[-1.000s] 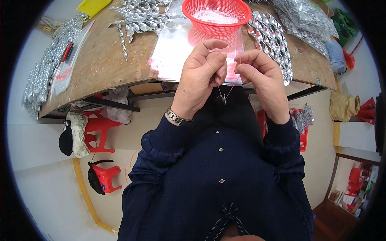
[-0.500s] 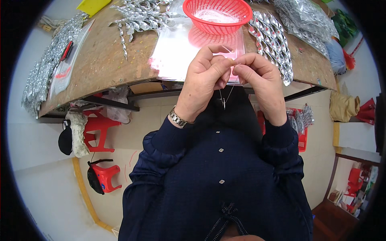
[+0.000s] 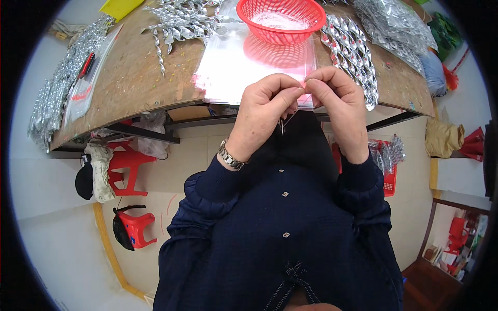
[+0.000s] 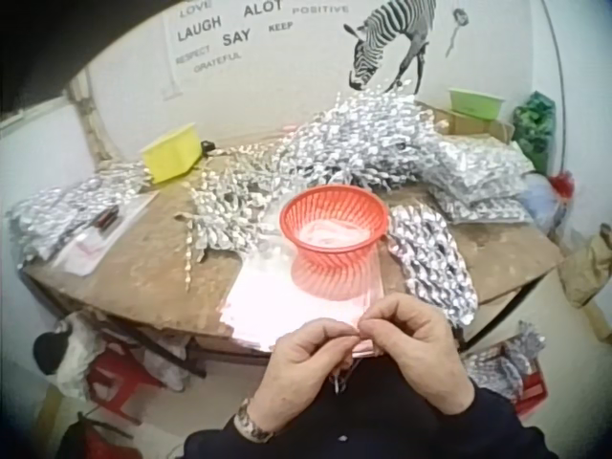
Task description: The person is assembling small silver components and placing them into clear plastic bags on a workbench in a factory setting.
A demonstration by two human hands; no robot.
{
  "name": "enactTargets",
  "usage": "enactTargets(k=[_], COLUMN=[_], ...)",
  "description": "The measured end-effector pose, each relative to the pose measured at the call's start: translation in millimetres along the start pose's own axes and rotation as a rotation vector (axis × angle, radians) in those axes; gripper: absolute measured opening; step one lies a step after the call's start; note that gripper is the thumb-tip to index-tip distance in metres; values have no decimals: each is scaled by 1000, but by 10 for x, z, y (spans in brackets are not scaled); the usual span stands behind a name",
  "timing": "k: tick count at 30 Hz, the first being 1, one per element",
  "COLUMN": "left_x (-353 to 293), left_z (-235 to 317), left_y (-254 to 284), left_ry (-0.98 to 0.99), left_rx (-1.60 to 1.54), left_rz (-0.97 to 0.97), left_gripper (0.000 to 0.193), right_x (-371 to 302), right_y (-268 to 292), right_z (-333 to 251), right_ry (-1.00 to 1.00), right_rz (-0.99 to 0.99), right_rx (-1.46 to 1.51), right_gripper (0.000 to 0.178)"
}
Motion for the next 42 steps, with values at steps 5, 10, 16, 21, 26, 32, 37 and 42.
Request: enactTargets(k=[5, 10, 16, 21, 26, 32, 37, 42], left_x=[8, 17, 18, 20, 21, 35, 35, 36], left_z=[-28, -32, -32, -64, -71, -107, -110, -129], left_y=[13, 14, 10, 6, 6, 25, 29, 33], left_ry=[-12, 12, 20, 2, 42, 54, 56, 84], left_rx=[-117, -204, -253, -271, -327, -404, -414, -412], left_rz=[79, 112, 111, 108, 88, 81, 63, 60], left_gripper=[13, 13, 13, 16, 15, 15, 15, 15], right_x=[-25, -43, -69, -96, -115, -113, -119, -129], right_y=[-37, -63, -92, -94, -91, -99, -73, -69], right_z=[39, 129, 107, 121, 137, 153, 158, 125], right_ry=[-6, 8, 11, 60, 50, 75, 56, 1], right_rz=[33, 10, -13, -35, -29, -9, -25, -72], right_rx=[-8, 11, -57, -129, -139, -121, -125, -143], right_gripper=[16, 23, 29, 32, 33, 32, 33, 37])
Point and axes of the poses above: each hand's wrist, its own x-axis towards the middle knuckle, its own y-axis out of the back of the hand, z = x × y, the point moved 2 cm from there along x, towards the middle knuckle, and after that the axes turned 5 degrees about -z, right-handed, at the moved point
